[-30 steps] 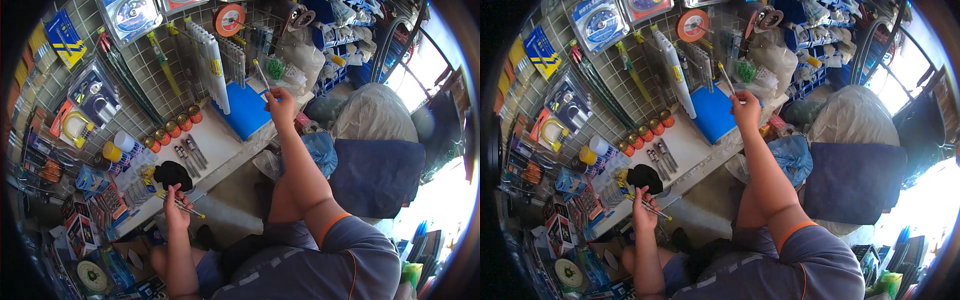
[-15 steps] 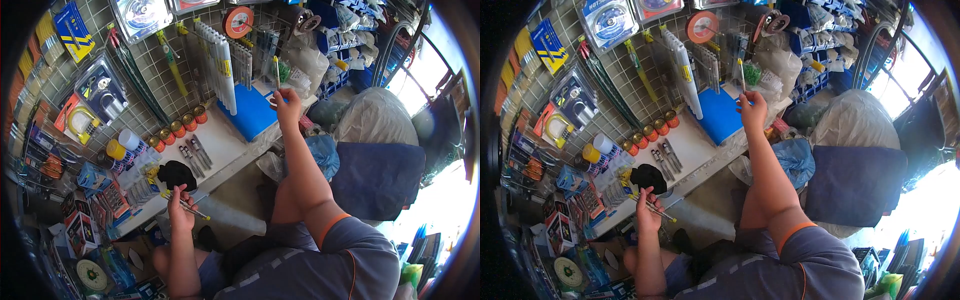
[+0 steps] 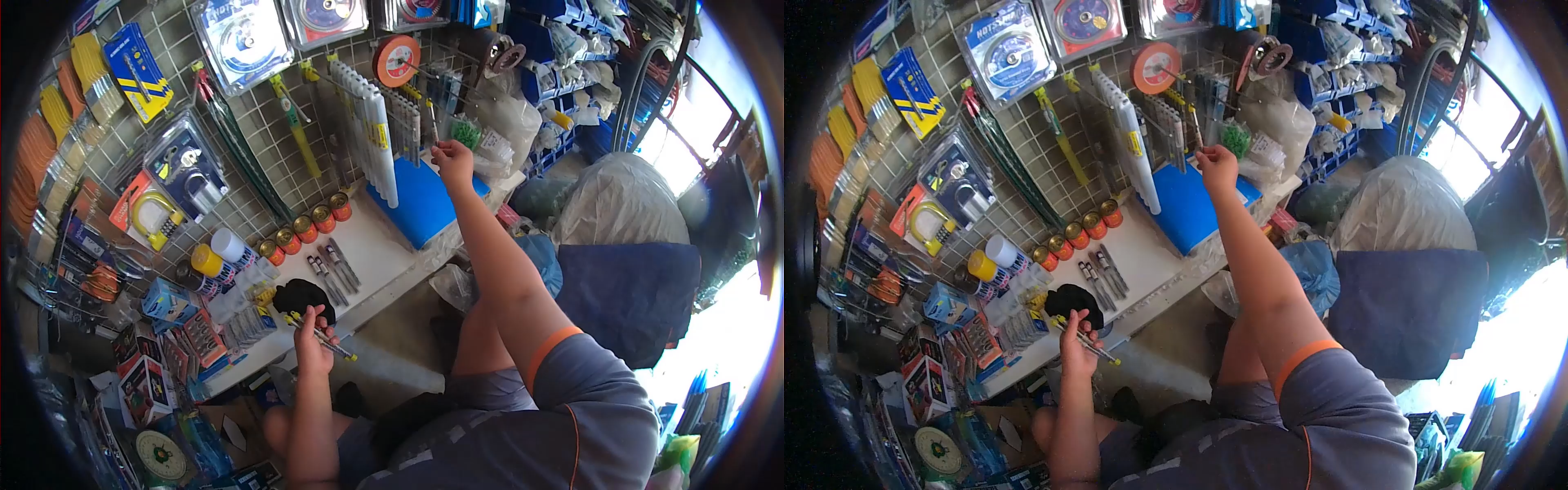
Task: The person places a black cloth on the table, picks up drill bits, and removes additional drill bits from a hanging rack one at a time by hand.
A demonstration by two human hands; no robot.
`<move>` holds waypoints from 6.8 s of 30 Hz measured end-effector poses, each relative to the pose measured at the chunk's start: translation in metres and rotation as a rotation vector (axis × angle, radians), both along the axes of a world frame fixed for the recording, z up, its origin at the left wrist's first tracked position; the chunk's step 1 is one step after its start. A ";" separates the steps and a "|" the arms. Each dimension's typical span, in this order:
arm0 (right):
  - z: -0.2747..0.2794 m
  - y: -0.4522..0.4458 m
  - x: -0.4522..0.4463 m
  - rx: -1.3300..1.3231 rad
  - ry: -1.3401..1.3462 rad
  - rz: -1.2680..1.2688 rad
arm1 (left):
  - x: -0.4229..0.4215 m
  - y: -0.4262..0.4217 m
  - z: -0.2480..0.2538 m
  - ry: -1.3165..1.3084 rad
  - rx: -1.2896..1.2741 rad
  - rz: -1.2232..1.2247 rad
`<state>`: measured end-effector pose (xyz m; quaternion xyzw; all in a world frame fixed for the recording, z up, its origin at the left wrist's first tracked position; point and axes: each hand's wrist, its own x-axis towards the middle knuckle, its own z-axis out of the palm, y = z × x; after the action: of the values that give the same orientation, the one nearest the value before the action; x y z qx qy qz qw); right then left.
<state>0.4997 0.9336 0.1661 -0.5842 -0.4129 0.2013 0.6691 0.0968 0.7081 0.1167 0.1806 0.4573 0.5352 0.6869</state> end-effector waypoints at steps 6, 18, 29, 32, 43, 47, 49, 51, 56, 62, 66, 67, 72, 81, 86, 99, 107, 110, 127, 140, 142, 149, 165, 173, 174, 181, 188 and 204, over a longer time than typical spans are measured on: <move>0.007 0.025 0.000 -0.051 -0.031 -0.023 | 0.002 0.003 -0.005 0.009 -0.018 -0.028; 0.035 -0.047 -0.024 0.037 -0.022 -0.094 | -0.008 0.001 -0.010 -0.090 0.019 -0.041; -0.015 -0.217 -0.188 -0.315 -0.356 1.020 | 0.024 -0.011 -0.010 -0.133 0.214 -0.019; -0.032 -0.221 -0.198 -0.373 -0.444 1.121 | 0.026 -0.018 -0.006 -0.076 0.240 -0.025; -0.001 -0.182 -0.147 -0.390 -0.664 0.711 | 0.020 -0.025 0.009 -0.065 0.107 -0.044; 0.019 -0.140 -0.069 0.036 -0.006 0.166 | -0.007 -0.025 -0.021 -0.049 0.022 -0.019; 0.017 -0.124 -0.030 0.285 0.135 0.052 | -0.006 -0.025 -0.025 -0.057 -0.016 0.046; 0.015 -0.120 -0.005 0.282 0.120 -0.039 | -0.004 -0.025 -0.027 -0.068 -0.049 0.079; 0.002 -0.110 0.008 0.147 0.096 -0.100 | 0.010 -0.029 -0.010 -0.151 -0.086 0.165; 0.009 -0.112 0.000 0.051 0.299 0.085 | 0.013 -0.032 -0.001 -0.182 0.007 0.141; 0.012 -0.109 -0.003 0.078 0.354 0.123 | 0.014 -0.037 0.003 -0.170 0.004 0.193; 0.011 -0.109 -0.004 0.074 0.340 0.126 | 0.014 -0.037 0.004 -0.167 0.002 0.208; 0.005 -0.103 -0.004 0.073 0.284 0.126 | 0.011 -0.039 0.003 -0.141 -0.003 0.259; -0.004 -0.097 -0.006 0.087 0.123 0.017 | 0.007 -0.043 0.002 -0.135 -0.007 0.253; -0.004 -0.096 -0.005 0.128 0.148 -0.018 | 0.007 -0.044 0.000 -0.152 -0.008 0.238; -0.002 -0.082 -0.008 0.140 0.115 -0.138 | 0.012 -0.044 -0.002 -0.130 -0.019 0.210; -0.001 -0.080 -0.015 0.159 0.079 -0.175 | 0.005 -0.035 -0.016 -0.106 -0.004 0.196; -0.006 -0.078 -0.012 0.124 0.044 -0.176 | 0.002 -0.029 -0.022 -0.121 -0.019 0.201; -0.038 0.010 -0.010 -0.076 -0.220 -0.166 | -0.018 -0.027 -0.024 -0.173 -0.022 0.208; -0.003 -0.076 -0.011 0.231 0.393 0.007 | -0.008 -0.026 -0.022 -0.123 -0.037 0.137; -0.002 -0.076 -0.009 0.229 0.370 0.016 | -0.003 -0.031 -0.019 -0.119 -0.027 0.114; -0.005 -0.070 -0.001 0.177 0.349 0.020 | 0.001 -0.038 -0.021 -0.086 -0.022 0.096; -0.012 -0.060 0.006 0.155 0.291 0.070 | 0.000 -0.040 -0.016 -0.063 -0.044 0.095; -0.008 -0.064 0.008 0.110 0.220 0.040 | 0.003 -0.033 -0.016 -0.061 -0.075 0.097; -0.010 -0.061 0.008 0.086 0.241 0.057 | 0.005 -0.033 -0.016 -0.058 -0.078 0.089; 0.004 -0.048 -0.010 -0.025 0.395 0.123 | 0.017 -0.027 -0.011 -0.103 -0.115 0.043; 0.003 -0.012 -0.023 -0.001 0.423 0.115 | 0.028 -0.004 -0.013 -0.086 -0.127 0.031; -0.004 0.026 -0.018 0.028 0.521 0.153 | 0.037 0.026 -0.033 -0.049 -0.181 0.036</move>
<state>0.4816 0.9600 0.1618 -0.4703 -0.2728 0.3890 0.7437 0.1336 0.7345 0.0837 0.0965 0.4899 0.5083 0.7016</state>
